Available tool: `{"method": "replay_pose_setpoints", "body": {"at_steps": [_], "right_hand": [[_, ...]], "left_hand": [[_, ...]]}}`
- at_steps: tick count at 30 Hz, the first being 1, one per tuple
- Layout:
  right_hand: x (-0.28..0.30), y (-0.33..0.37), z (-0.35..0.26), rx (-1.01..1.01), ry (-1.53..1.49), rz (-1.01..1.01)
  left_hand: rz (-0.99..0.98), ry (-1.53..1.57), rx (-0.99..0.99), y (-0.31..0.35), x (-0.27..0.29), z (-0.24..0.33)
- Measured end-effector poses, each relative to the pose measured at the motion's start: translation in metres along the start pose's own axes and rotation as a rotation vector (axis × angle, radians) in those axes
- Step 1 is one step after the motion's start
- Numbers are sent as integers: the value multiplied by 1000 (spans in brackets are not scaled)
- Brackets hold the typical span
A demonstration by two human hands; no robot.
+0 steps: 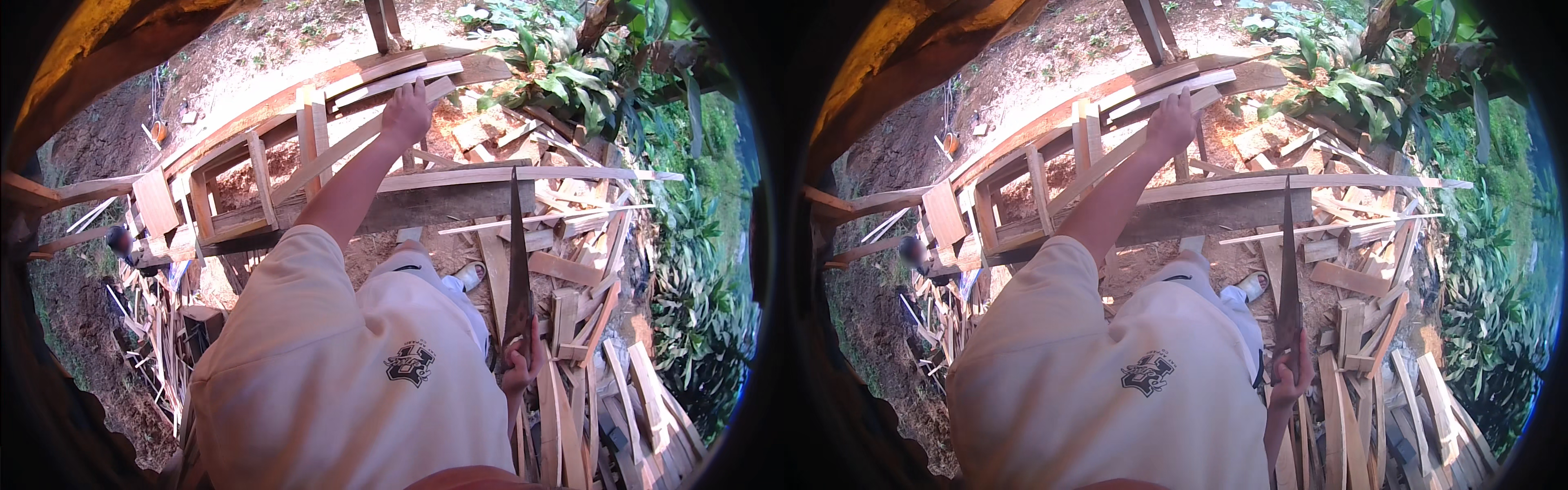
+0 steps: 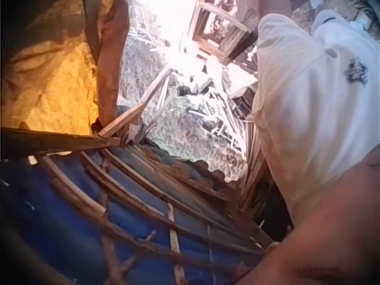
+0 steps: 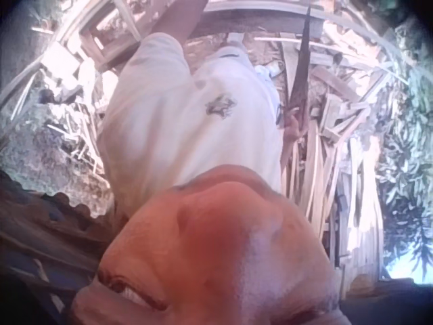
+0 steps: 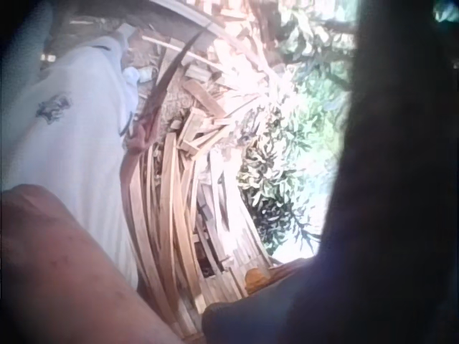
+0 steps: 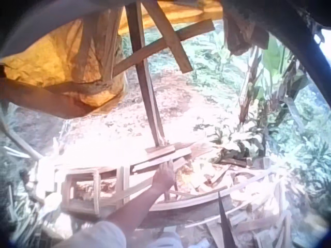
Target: The person uses a hand saw to cut thin wooden planks on a wooden workbench. They position the wood, saw it into smaller pieces, and then inspect the cut sections.
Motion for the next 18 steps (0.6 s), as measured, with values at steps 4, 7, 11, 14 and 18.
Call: {"method": "replay_pose_setpoints", "body": {"at_steps": [4,7,11,14,18], "right_hand": [[-1,1,5,-61,-45,81],[-5,3,2,-53,-39,90],[-18,5,-7,-56,-47,104],[-22,14,-6,-65,-36,135],[-26,8,4,-32,-6,96]], "left_hand": [[-50,99,287,4,32,-87],[87,87,471,27,45,-173],[112,128,640,54,44,-260],[67,122,681,59,21,-307],[73,-60,863,75,31,-300]]}}
Point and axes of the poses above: each hand's wrist, its own y-axis away from the middle knuckle, its own x-axis out of the back of the hand, z = x × y, the point moved 10 cm from there along -y, towards the middle knuckle, and after that the axes turned 5 degrees about y, right-handed, at the moved point
